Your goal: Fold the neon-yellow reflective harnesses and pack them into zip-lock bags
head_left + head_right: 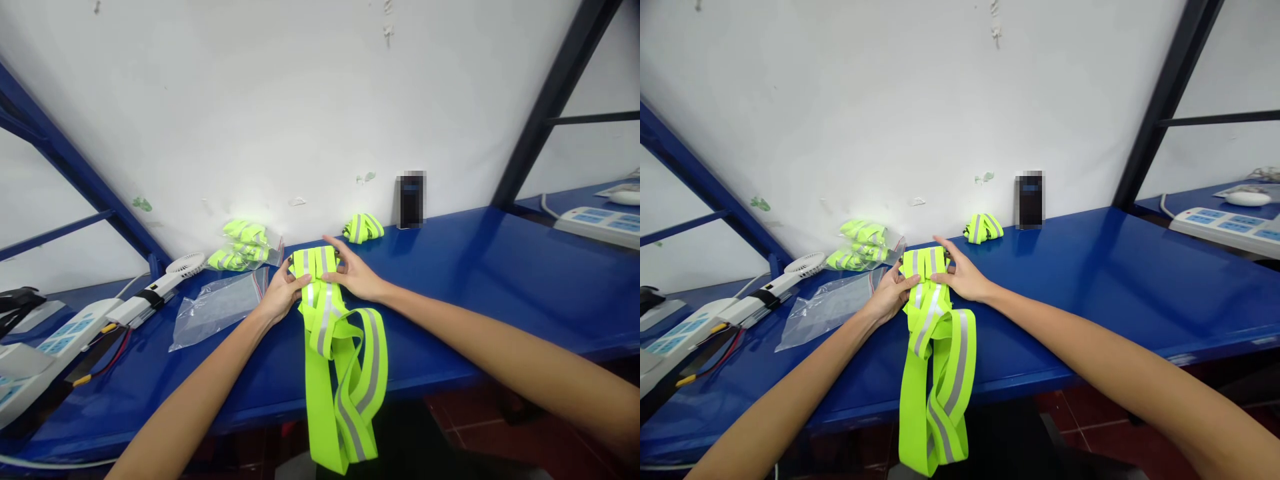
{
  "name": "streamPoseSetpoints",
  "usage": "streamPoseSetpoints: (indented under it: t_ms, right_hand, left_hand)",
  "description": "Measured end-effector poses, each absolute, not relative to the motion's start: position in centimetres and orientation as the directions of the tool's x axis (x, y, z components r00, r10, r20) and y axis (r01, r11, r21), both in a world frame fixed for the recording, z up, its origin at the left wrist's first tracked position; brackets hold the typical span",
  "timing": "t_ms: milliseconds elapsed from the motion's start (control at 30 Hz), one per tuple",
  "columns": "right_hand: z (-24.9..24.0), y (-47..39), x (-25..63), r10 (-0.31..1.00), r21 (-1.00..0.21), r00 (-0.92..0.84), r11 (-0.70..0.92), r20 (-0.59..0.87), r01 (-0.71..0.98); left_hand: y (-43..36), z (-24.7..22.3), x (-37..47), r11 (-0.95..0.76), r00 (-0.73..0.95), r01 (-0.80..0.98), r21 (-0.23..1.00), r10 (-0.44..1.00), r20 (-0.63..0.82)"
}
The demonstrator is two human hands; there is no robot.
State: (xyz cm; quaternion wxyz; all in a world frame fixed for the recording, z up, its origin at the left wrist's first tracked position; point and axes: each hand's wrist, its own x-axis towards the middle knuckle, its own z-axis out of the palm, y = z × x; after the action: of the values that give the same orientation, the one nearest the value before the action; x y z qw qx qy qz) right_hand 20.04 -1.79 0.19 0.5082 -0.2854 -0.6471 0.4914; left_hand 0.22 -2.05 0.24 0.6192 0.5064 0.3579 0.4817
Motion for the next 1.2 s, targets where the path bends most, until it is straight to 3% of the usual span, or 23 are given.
streamPoseSetpoints:
  t_ms: [133,333,567,733,1033,1200]
  right_hand:
    - [-0.4,-1.4,19.7,0.910,-0.961,-0.323,0.211,0.260,-0.179]
    - [-0.6,-1.3,19.6,0.897,-0.969,-0.394,0.123,0.201,-0.215]
    - [1.2,-2.1,20.1,0.843,-0.906,-0.536,-0.186,0.053,-0.381]
    - [1.0,-2.1,20.0,0.884,-0.907,-0.466,-0.173,0.029,-0.385]
    - [1.6,-2.3,20.2,0.907,-0.900,-0.414,-0.117,0.074,-0.420]
    - [1.5,-2.2,20.3,0.905,-0.898,-0.420,-0.122,0.075,-0.423]
  left_hand:
    - [-1.8,-0.3,0.2,-0.008,0.272,-0.192,0.981,0.960,0.061]
    - [-1.5,-0.6,0.0,-0.197,0.197,-0.136,0.971,0.955,0.221]
    - [-1.4,-0.3,-0.1,-0.254,0.125,-0.026,0.967,0.959,0.255]
    - [-1.1,-0.5,-0.2,-0.270,0.138,-0.059,0.961,0.951,0.276]
    - [-2.4,1.3,0.0,-0.131,0.308,-0.336,0.933,0.921,0.240]
    - [-2.5,0.9,-0.3,-0.182,0.371,-0.252,0.950,0.889,0.269]
